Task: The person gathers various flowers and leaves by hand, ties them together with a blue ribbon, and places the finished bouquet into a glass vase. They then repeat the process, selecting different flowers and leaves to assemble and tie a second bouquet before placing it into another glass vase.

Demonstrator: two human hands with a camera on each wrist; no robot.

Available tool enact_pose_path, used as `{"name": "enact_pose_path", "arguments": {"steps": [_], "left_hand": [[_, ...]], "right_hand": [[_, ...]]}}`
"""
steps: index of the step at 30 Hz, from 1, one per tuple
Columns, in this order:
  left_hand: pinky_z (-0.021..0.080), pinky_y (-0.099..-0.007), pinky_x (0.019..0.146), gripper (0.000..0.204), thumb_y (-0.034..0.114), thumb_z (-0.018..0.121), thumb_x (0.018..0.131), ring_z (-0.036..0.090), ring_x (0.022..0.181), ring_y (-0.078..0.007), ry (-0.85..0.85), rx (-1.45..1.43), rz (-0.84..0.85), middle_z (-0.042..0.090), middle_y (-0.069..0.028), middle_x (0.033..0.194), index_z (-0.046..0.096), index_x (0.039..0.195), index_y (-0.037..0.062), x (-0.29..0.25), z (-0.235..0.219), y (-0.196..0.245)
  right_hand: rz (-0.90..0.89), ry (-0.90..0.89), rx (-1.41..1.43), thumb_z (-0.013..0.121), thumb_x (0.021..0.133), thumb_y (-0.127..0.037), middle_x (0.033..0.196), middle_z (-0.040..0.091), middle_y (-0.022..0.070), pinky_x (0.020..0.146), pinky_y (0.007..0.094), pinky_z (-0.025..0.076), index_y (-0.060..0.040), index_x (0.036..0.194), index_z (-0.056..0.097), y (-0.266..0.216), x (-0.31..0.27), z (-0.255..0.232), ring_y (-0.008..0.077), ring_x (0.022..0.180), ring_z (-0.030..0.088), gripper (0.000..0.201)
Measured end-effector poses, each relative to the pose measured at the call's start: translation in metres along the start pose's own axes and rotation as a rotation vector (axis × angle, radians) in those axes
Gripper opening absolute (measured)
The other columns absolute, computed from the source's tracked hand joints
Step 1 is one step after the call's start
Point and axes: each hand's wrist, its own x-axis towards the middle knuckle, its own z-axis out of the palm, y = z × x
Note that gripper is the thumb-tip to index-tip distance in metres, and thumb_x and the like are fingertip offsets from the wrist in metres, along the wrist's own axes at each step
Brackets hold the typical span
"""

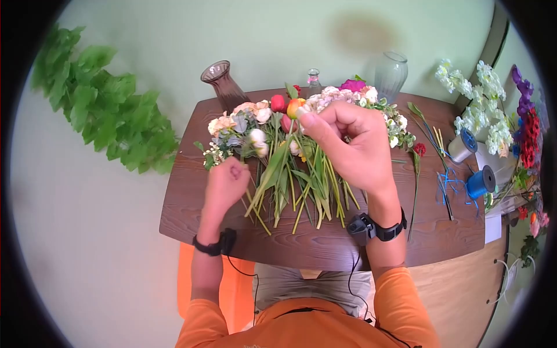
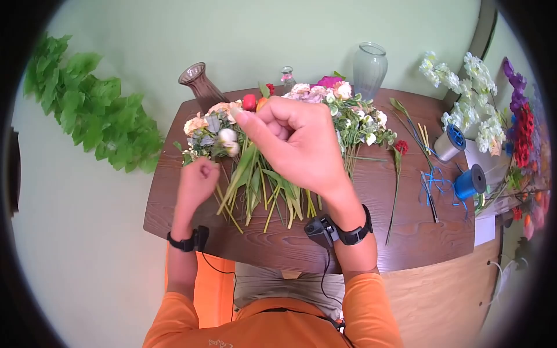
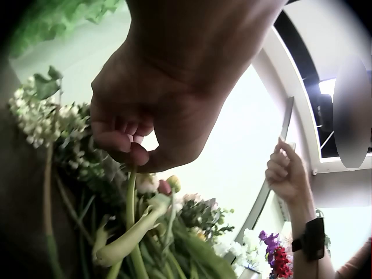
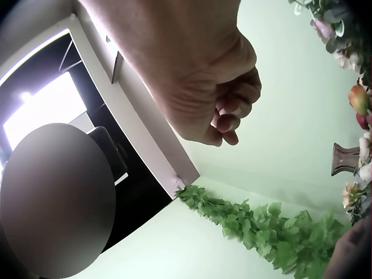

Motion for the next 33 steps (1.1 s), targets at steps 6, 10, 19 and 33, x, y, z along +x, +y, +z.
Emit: {"name": "enact_pose_path", "arguments": {"steps": [6, 10, 19, 33], "left_hand": [[0.034, -0.0232, 0.051, 0.024, 0.01, 0.07, 0.094, 0.041, 0.059, -0.0027, 0.176, 0.001, 0.078, 0.048, 0.0037, 0.06, 0.056, 0.077, 0.0001, 0.01, -0.041, 0.051], [0.037, -0.0261, 0.051, 0.024, 0.015, 0.07, 0.096, 0.043, 0.057, -0.0049, 0.061, -0.19, 0.15, 0.051, 0.0014, 0.063, 0.058, 0.081, 0.0006, 0.05, -0.012, 0.066], [0.047, -0.036, 0.052, 0.046, 0.035, 0.068, 0.097, 0.059, 0.05, -0.0196, -0.111, -0.016, 0.09, 0.06, -0.0116, 0.056, 0.062, 0.069, -0.0022, 0.071, 0.026, 0.022], [0.04, -0.0255, 0.039, 0.039, 0.03, 0.069, 0.098, 0.051, 0.04, -0.0093, -0.164, -0.318, -0.305, 0.058, -0.0025, 0.055, 0.056, 0.072, 0.0041, 0.039, 0.056, -0.022]], "right_hand": [[-0.007, 0.004, -0.006, 0.075, 0.095, -0.015, 0.054, 0.042, -0.0088, 0.045, 0.0232, 0.024, -0.0005, 0.069, 0.064, 0.004, 0.001, 0.001, -0.0001, 0.053, 0.032, 0.032], [0.005, -0.022, -0.016, 0.074, 0.096, -0.015, 0.055, 0.043, -0.0097, 0.045, 0.0221, 0.024, -0.0006, 0.07, 0.065, 0.001, 0.001, 0.002, -0.001, 0.053, 0.033, 0.031], [0.0, 0.032, 0.023, 0.075, 0.095, -0.015, 0.057, 0.045, -0.0107, 0.045, 0.0211, 0.024, -0.0003, 0.072, 0.067, 0.003, 0.0, -0.001, -0.0018, 0.053, 0.034, 0.028], [0.036, -0.009, 0.008, 0.074, 0.096, -0.016, 0.055, 0.044, -0.0092, 0.046, 0.0223, 0.025, 0.0004, 0.071, 0.066, -0.001, -0.002, 0.001, -0.0006, 0.052, 0.034, 0.031]]}}
